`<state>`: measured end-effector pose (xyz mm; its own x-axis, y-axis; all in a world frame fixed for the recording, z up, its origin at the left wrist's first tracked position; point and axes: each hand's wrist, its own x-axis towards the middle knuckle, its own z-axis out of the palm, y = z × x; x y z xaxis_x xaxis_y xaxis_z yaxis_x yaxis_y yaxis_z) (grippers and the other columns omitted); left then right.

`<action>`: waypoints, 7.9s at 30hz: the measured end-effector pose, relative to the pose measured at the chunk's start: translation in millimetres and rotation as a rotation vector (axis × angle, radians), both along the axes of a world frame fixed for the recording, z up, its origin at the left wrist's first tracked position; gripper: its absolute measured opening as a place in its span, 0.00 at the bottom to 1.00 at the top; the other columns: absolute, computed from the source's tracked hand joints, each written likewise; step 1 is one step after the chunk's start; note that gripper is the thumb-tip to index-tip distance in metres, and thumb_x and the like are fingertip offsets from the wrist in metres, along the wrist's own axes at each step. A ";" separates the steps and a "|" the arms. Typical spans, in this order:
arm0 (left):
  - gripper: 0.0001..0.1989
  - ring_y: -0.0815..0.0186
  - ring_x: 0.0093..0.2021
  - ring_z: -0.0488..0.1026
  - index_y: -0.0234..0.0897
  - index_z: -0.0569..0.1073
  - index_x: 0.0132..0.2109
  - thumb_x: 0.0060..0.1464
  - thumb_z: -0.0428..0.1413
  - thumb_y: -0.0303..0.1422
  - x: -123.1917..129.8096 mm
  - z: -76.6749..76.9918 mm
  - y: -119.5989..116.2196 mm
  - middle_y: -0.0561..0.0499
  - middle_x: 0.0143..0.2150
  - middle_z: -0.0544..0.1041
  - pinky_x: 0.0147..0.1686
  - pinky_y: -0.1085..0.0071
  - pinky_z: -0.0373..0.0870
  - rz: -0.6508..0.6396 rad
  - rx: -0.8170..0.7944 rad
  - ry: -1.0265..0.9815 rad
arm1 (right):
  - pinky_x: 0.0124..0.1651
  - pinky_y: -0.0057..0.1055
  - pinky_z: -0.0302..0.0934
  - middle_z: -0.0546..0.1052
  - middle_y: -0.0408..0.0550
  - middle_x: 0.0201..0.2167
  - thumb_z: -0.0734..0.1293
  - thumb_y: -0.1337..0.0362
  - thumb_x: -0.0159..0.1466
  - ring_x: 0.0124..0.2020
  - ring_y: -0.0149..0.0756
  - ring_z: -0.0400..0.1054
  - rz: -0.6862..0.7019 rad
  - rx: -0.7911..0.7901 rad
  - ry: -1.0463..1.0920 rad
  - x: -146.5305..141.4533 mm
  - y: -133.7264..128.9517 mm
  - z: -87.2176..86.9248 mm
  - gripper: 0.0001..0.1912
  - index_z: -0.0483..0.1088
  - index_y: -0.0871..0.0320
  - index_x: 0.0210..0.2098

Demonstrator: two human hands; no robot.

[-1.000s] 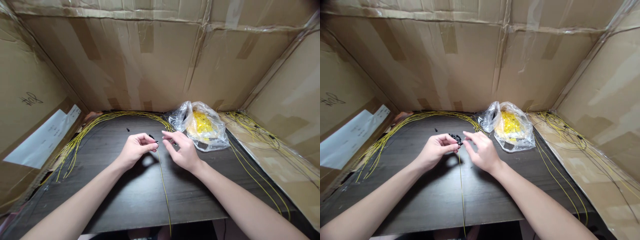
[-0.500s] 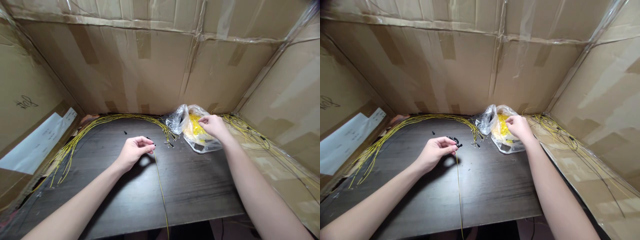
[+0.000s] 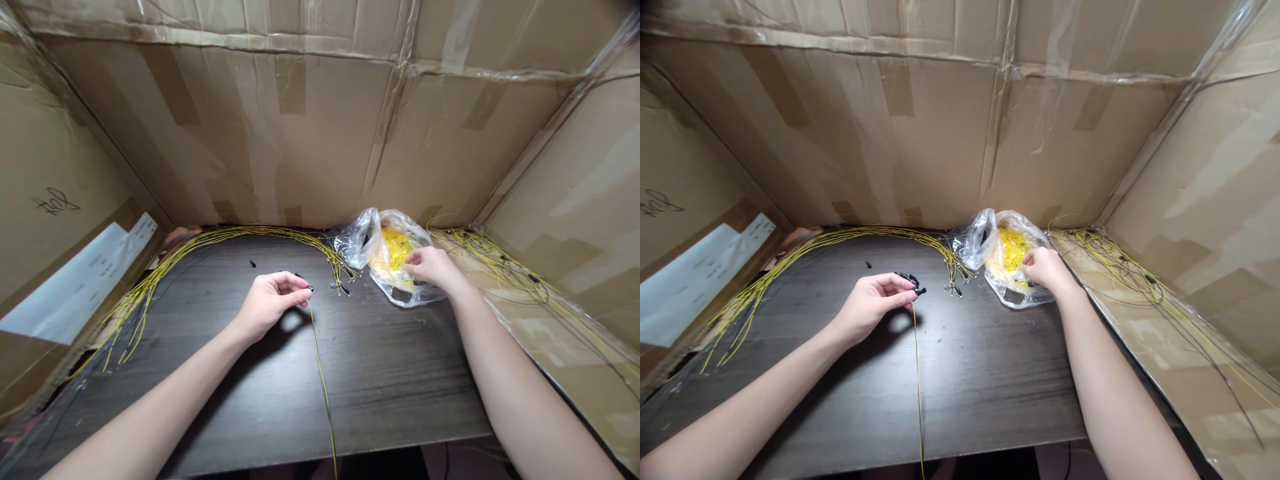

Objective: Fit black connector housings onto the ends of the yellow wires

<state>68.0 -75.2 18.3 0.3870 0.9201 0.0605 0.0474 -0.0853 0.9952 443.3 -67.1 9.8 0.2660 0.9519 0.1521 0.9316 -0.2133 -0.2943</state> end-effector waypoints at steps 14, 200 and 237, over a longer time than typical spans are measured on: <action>0.14 0.67 0.30 0.76 0.32 0.79 0.37 0.44 0.68 0.34 2.3 2.5 -3.1 0.48 0.32 0.80 0.35 0.71 0.73 0.035 0.005 -0.002 | 0.43 0.36 0.68 0.81 0.54 0.35 0.68 0.62 0.57 0.35 0.40 0.76 0.127 0.401 0.474 -38.7 -4.8 12.0 0.13 0.79 0.63 0.37; 0.27 0.50 0.65 0.60 0.43 0.68 0.61 0.59 0.50 0.51 -17.5 -28.0 27.6 0.41 0.63 0.65 0.65 0.46 0.47 0.067 0.622 0.899 | 0.40 0.32 0.59 0.73 0.45 0.27 0.65 0.64 0.62 0.33 0.37 0.66 0.484 0.451 0.368 -140.7 -8.2 -6.7 0.10 0.71 0.57 0.24; 0.25 0.49 0.64 0.59 0.42 0.69 0.59 0.61 0.48 0.49 -19.6 -26.4 25.2 0.40 0.63 0.65 0.63 0.46 0.53 0.075 0.599 0.872 | 0.41 0.32 0.62 0.79 0.53 0.32 0.66 0.65 0.60 0.35 0.39 0.72 0.140 0.311 0.039 -105.8 135.2 47.6 0.08 0.78 0.59 0.33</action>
<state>48.4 -50.0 -8.1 0.4587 0.8552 0.2413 0.7500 -0.5182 0.4110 337.5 68.1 57.4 0.1476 0.8893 0.4327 0.9321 0.0212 -0.3615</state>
